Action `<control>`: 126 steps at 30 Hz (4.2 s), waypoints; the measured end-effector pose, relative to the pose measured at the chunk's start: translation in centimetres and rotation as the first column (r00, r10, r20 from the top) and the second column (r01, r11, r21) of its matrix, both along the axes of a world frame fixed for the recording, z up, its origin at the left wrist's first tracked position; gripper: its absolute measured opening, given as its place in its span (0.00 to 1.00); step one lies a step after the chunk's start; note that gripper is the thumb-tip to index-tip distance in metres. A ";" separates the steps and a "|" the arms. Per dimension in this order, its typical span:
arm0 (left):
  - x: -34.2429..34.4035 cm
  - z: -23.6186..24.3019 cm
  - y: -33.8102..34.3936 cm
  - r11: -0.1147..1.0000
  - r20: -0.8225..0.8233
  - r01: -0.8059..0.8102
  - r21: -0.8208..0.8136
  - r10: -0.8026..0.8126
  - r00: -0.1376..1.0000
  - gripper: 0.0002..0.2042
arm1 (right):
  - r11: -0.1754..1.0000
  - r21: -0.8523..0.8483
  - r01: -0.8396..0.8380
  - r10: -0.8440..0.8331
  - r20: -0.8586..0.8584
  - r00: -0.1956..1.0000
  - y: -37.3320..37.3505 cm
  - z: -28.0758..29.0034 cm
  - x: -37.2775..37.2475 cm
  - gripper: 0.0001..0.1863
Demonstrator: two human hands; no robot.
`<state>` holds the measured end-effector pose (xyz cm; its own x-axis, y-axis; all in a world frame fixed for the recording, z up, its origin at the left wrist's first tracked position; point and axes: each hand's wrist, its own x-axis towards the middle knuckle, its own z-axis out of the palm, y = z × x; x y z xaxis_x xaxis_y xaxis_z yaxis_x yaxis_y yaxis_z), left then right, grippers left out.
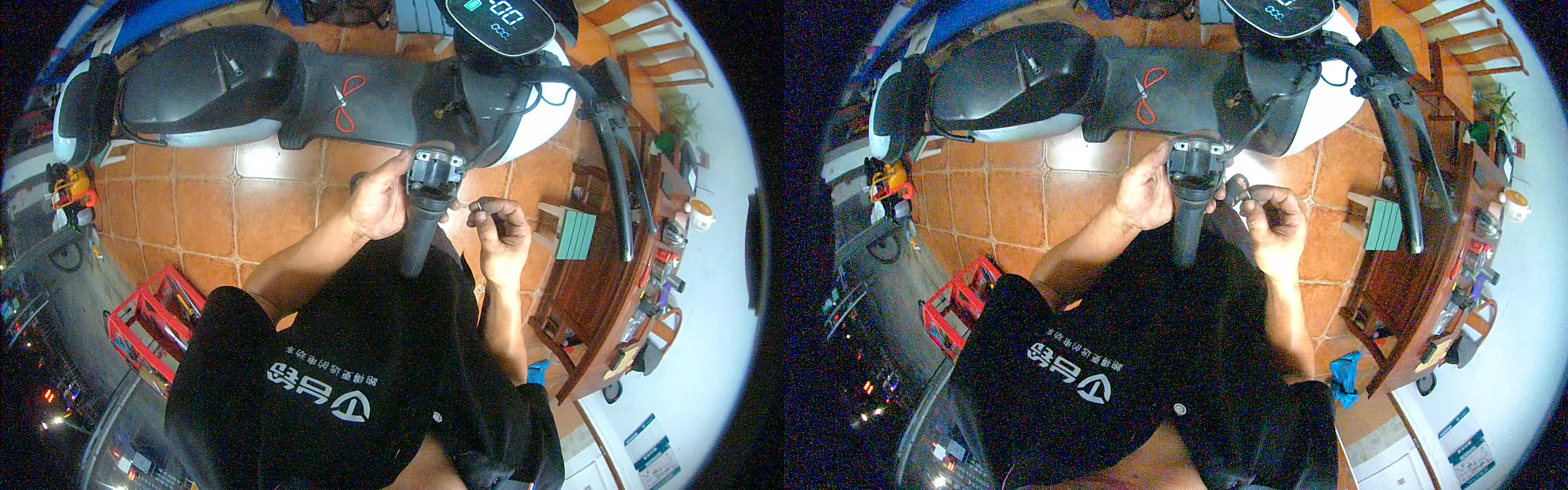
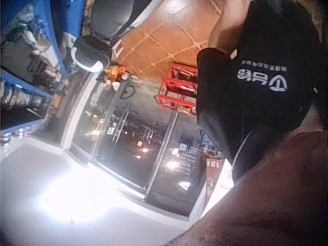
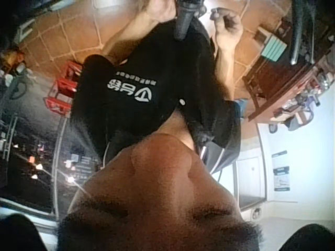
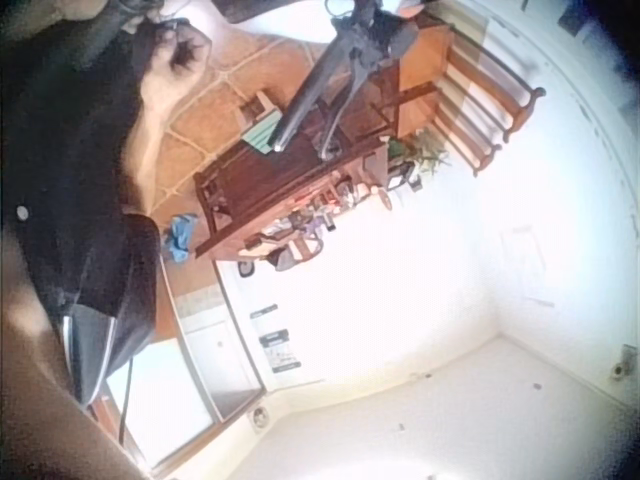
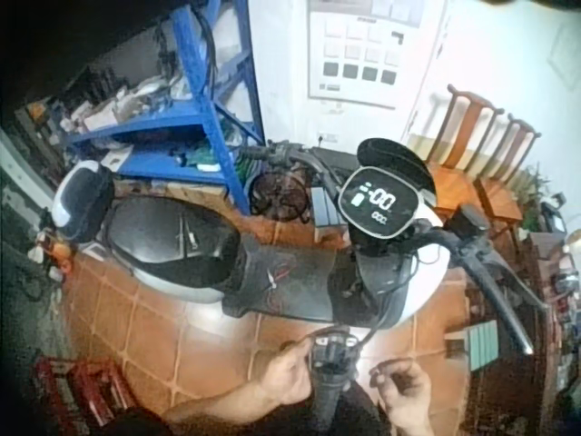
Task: The person uses a red screwdriver to loosen and tighten screws on the left handlebar of a white electric scooter. They repeatedly adjust the throttle grip and brake lever, test the controls, and reposition components on the handlebar stem.
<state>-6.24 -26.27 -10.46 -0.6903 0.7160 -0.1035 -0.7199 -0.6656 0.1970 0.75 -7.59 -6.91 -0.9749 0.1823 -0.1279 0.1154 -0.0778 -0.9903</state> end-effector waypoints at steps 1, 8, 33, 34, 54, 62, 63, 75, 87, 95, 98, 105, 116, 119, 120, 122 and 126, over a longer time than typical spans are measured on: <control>0.0 0.1 0.1 1.000 -0.012 0.000 -0.003 0.000 1.000 0.30 | 1.000 -0.005 -0.001 0.001 -0.008 1.000 0.0 0.1 0.0 0.05; 0.2 0.0 0.4 0.997 -0.045 -0.027 -0.071 0.024 0.999 0.31 | 0.999 0.033 -0.036 0.038 -0.060 0.997 0.8 -0.6 -0.2 0.04; 0.9 1.8 1.4 0.981 -0.096 -0.168 -0.099 0.158 0.983 0.27 | 0.999 -0.005 -0.042 0.041 -0.018 0.999 0.8 -0.1 0.1 0.04; 0.9 1.8 1.4 0.980 -0.100 -0.168 -0.105 0.158 0.982 0.27 | 0.999 -0.001 -0.041 0.041 -0.032 0.999 0.8 -0.1 0.1 0.04; 1.9 2.6 2.3 0.981 0.024 -0.151 -0.119 0.155 0.988 0.24 | 0.620 0.784 0.040 0.337 -0.312 0.888 -0.8 5.7 -5.6 0.09; 1.9 2.4 2.5 0.984 -0.020 -0.150 -0.099 0.149 0.989 0.25 | 0.594 0.804 0.028 0.317 -0.266 0.910 -1.4 5.5 -5.6 0.09; 1.8 2.4 2.5 0.982 -0.033 -0.152 -0.109 0.149 0.988 0.25 | 0.594 0.803 0.035 0.308 -0.268 0.913 -1.5 5.4 -5.6 0.10; 2.0 2.2 2.5 0.989 0.041 -0.092 -0.119 0.098 0.994 0.22 | 0.555 0.831 0.028 0.335 -0.255 0.907 -1.1 4.7 -5.9 0.08; 1.5 2.3 2.1 0.988 0.164 -0.058 -0.145 0.082 0.983 0.19 | 0.428 0.904 -0.004 0.343 -0.159 0.926 -2.0 5.6 -6.5 0.07; 1.0 0.1 0.8 0.999 0.210 -0.032 -0.027 0.037 0.977 0.25 | 0.522 0.853 -0.009 0.366 -0.213 0.906 -2.3 6.1 -6.8 0.08; 0.5 0.6 0.6 0.997 0.175 0.021 -0.077 -0.008 0.985 0.27 | 0.646 0.752 0.133 0.259 -0.380 0.888 -1.1 5.8 -6.3 0.09; 0.0 0.7 0.6 0.990 0.121 0.018 -0.137 -0.002 0.993 0.30 | 0.841 0.534 0.090 0.058 -0.254 0.965 0.9 3.1 -3.4 0.06; -0.3 0.8 1.3 0.995 0.155 0.025 -0.094 -0.011 0.988 0.34 | 0.829 0.560 0.006 0.082 -0.132 0.988 3.4 0.0 -2.5 0.06; -0.3 0.9 1.6 0.997 0.158 -0.001 -0.082 0.014 0.987 0.34 | 0.835 0.550 -0.025 0.101 -0.109 0.989 3.8 -0.1 -3.0 0.06; -0.3 1.1 1.6 0.998 0.157 -0.015 -0.053 0.023 0.987 0.34 | 0.838 0.544 -0.036 0.107 -0.101 0.989 3.8 -0.1 -3.2 0.06; -0.1 1.3 1.9 0.997 0.155 -0.056 -0.051 0.063 0.986 0.31 | 0.855 0.516 -0.052 0.119 -0.098 0.988 4.0 -0.1 -3.6 0.06; 0.1 1.7 2.0 0.975 0.153 -0.092 -0.200 0.124 0.980 0.22 | 0.909 0.412 -0.068 0.145 -0.159 0.977 3.8 -1.0 -4.2 0.05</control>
<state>-6.13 -24.28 -8.73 -0.7245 0.5942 -0.3493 -0.6789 -0.7025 0.2133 -3.46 -3.76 -7.93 -0.9906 0.0739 0.1150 -0.0842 0.3333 -0.9391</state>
